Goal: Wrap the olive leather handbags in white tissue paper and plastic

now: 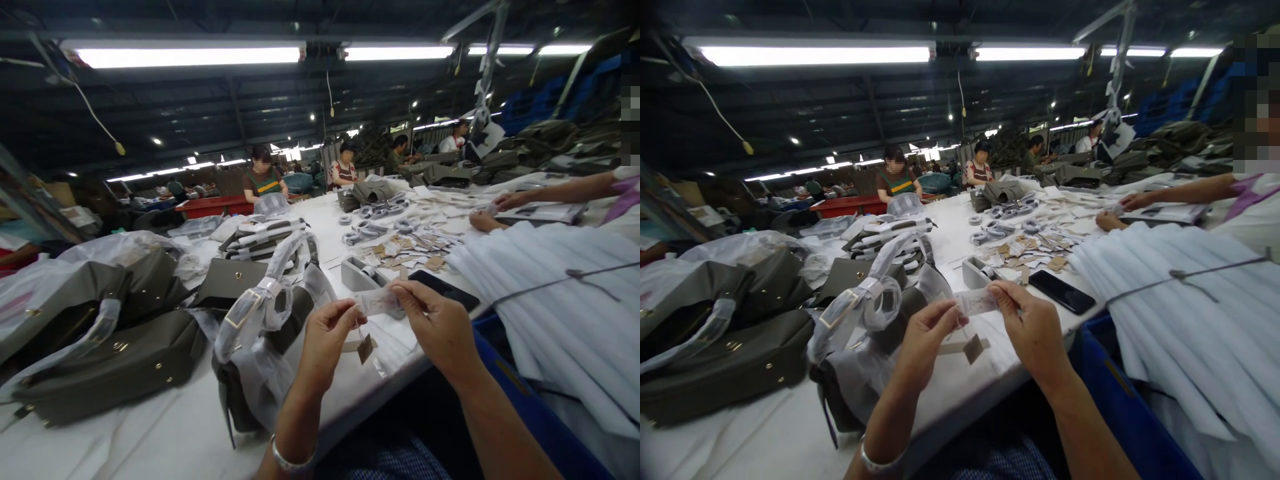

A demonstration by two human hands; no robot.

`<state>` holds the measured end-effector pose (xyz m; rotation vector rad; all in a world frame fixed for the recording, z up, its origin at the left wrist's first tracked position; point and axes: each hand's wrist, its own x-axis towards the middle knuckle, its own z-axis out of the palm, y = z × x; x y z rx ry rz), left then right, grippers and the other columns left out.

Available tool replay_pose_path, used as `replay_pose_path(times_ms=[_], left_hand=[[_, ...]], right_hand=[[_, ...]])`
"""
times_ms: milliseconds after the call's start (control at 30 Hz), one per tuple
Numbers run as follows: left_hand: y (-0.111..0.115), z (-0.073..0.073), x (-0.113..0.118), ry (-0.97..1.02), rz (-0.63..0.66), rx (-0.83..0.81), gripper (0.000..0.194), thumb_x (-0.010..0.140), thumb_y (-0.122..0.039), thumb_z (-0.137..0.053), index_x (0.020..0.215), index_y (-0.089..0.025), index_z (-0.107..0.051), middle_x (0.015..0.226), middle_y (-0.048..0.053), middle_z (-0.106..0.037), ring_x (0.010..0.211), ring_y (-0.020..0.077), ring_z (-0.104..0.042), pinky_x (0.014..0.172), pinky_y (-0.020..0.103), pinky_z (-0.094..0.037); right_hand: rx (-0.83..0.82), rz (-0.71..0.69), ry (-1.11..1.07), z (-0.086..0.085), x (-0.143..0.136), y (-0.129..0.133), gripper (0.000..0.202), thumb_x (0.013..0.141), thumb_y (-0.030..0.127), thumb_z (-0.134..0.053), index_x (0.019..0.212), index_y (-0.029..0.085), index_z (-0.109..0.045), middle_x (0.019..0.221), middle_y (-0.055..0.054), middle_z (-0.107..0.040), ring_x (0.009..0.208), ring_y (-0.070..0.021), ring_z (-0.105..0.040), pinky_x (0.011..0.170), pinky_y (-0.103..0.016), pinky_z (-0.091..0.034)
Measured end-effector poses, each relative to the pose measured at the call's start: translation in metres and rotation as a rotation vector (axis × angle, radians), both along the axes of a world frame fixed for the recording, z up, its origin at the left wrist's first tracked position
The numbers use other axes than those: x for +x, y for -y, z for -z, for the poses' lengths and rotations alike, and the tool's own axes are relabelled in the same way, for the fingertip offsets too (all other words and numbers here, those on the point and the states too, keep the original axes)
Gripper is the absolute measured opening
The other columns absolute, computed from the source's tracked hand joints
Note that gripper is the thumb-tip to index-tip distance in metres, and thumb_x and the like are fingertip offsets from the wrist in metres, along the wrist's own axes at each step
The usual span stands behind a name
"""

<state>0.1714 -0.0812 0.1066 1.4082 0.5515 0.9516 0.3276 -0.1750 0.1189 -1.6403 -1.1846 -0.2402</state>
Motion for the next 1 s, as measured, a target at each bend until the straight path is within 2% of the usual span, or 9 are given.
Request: replay_pose_path(times_ms=[267,467,667,733,833,900,1000], left_hand=[[-0.002,0.007,-0.002,-0.017,-0.026,0.009,0.025,0.08,-0.036,-0.075,0.096,-0.016,-0.076,0.086,0.007,-0.076,0.084,0.0197,-0.07,0.084,0.032,-0.054],[-0.001,0.003,-0.005,-0.025,-0.029,0.02,0.023,0.078,-0.033,-0.077,0.095,-0.017,-0.076,0.083,0.006,-0.076,0.083,0.019,-0.071,0.083,0.031,-0.054],[-0.002,0.001,-0.005,-0.034,-0.058,0.057,0.023,0.083,-0.035,-0.073,0.099,-0.019,-0.076,0.086,0.005,-0.076,0.085,0.0184,-0.07,0.083,0.029,-0.054],[-0.001,0.0,-0.003,-0.032,-0.085,0.122,0.022,0.085,-0.035,-0.07,0.1,-0.02,-0.075,0.09,0.005,-0.074,0.088,0.0181,-0.069,0.084,0.029,-0.054],[0.001,-0.001,0.001,-0.05,-0.128,0.301,0.016,0.082,-0.033,-0.074,0.092,-0.021,-0.076,0.099,0.006,-0.07,0.095,0.0195,-0.066,0.083,0.029,-0.056],[0.003,-0.002,0.004,-0.082,-0.175,0.407,0.01,0.08,-0.03,-0.075,0.085,-0.021,-0.076,0.099,0.006,-0.068,0.095,0.0202,-0.065,0.082,0.03,-0.055],[0.004,-0.005,0.004,-0.146,-0.263,0.548,0.01,0.086,-0.028,-0.07,0.084,-0.022,-0.077,0.093,0.005,-0.07,0.092,0.0193,-0.065,0.087,0.031,-0.052]], right_hand=[[0.032,0.047,0.061,0.006,0.0,0.007,0.027,0.097,0.039,-0.054,0.102,0.023,-0.074,0.089,-0.002,-0.078,0.076,-0.0186,-0.073,0.065,-0.023,-0.052],[0.076,0.068,0.094,0.002,-0.003,0.008,0.025,0.097,0.037,-0.054,0.102,0.023,-0.074,0.089,-0.002,-0.078,0.074,-0.0176,-0.072,0.068,-0.023,-0.053],[0.106,0.098,0.096,0.002,-0.002,0.011,0.025,0.098,0.038,-0.054,0.101,0.024,-0.074,0.09,-0.002,-0.078,0.075,-0.0181,-0.073,0.07,-0.023,-0.054],[0.111,0.107,0.093,0.001,-0.003,0.012,0.025,0.097,0.039,-0.054,0.101,0.024,-0.074,0.089,-0.002,-0.078,0.076,-0.0185,-0.073,0.07,-0.024,-0.054],[0.106,0.109,0.097,-0.001,-0.004,0.013,0.026,0.097,0.04,-0.054,0.102,0.024,-0.074,0.09,-0.003,-0.078,0.077,-0.0197,-0.073,0.071,-0.025,-0.055],[0.104,0.102,0.115,-0.001,-0.005,0.013,0.026,0.098,0.04,-0.054,0.103,0.024,-0.074,0.094,-0.003,-0.078,0.081,-0.0207,-0.074,0.073,-0.026,-0.056],[0.107,0.103,0.16,0.001,-0.005,0.014,0.026,0.098,0.038,-0.054,0.105,0.024,-0.074,0.099,-0.004,-0.078,0.088,-0.0213,-0.074,0.076,-0.025,-0.056]])
